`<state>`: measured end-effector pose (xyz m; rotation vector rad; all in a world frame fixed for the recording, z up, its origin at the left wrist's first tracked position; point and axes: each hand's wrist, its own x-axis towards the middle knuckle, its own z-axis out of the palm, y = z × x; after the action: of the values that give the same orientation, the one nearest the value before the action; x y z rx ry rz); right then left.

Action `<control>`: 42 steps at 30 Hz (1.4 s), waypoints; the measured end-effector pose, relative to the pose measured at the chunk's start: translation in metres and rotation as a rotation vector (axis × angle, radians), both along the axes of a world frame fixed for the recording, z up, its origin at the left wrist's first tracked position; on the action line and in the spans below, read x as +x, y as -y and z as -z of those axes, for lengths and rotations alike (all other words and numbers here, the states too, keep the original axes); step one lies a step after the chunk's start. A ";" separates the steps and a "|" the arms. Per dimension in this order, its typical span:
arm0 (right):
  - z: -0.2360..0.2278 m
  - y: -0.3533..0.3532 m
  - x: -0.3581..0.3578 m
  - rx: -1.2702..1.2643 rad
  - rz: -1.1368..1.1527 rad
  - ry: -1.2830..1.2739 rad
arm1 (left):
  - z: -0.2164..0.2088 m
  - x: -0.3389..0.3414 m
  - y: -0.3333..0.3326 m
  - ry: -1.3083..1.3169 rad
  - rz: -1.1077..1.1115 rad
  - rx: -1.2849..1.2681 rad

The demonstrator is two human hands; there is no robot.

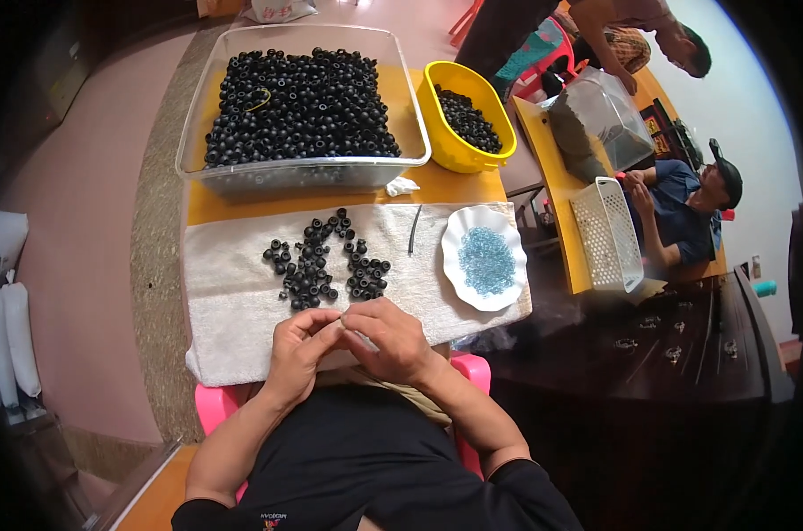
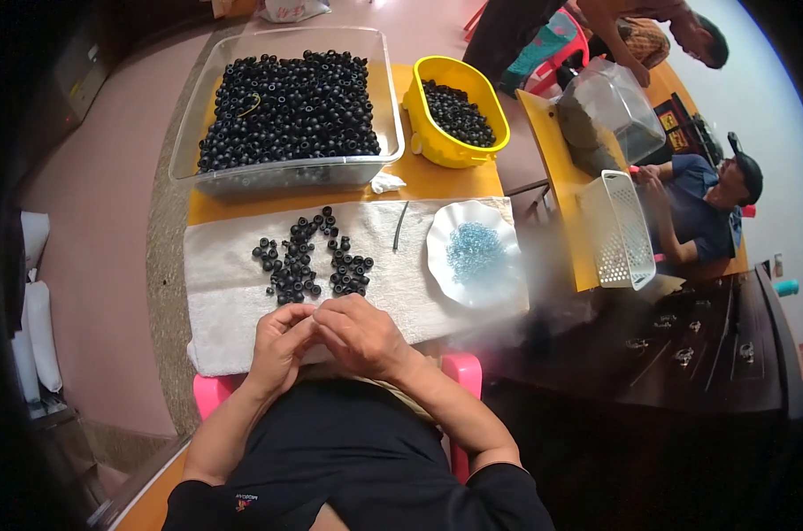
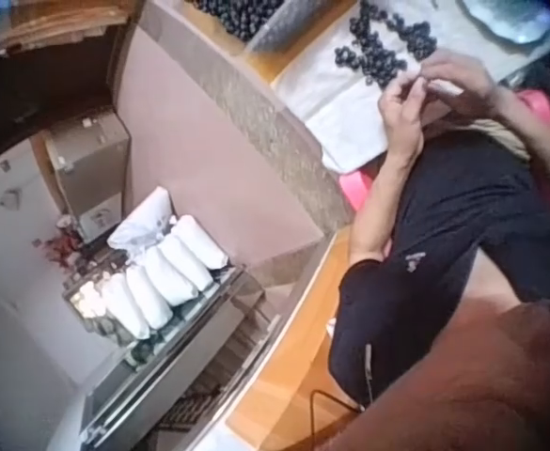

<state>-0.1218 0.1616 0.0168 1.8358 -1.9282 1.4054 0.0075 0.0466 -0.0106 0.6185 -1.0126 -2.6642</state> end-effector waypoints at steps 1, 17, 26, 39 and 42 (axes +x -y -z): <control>0.000 0.000 0.000 -0.001 0.004 -0.003 | -0.001 0.000 -0.001 0.013 -0.012 -0.026; -0.002 -0.008 0.001 0.023 -0.028 0.098 | 0.000 0.002 -0.001 -0.009 0.006 -0.160; -0.011 -0.054 -0.025 0.159 0.231 -0.035 | 0.002 0.000 -0.001 0.022 -0.028 -0.160; -0.021 -0.099 -0.100 0.629 0.599 -0.166 | 0.002 0.000 -0.007 0.010 0.015 -0.187; -0.020 -0.097 -0.101 0.678 0.604 -0.163 | 0.001 0.000 -0.007 0.013 0.021 -0.183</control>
<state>-0.2228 0.2584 0.0373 1.2721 -2.7382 0.4310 0.0078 0.0538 -0.0118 0.5898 -1.2555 -2.5497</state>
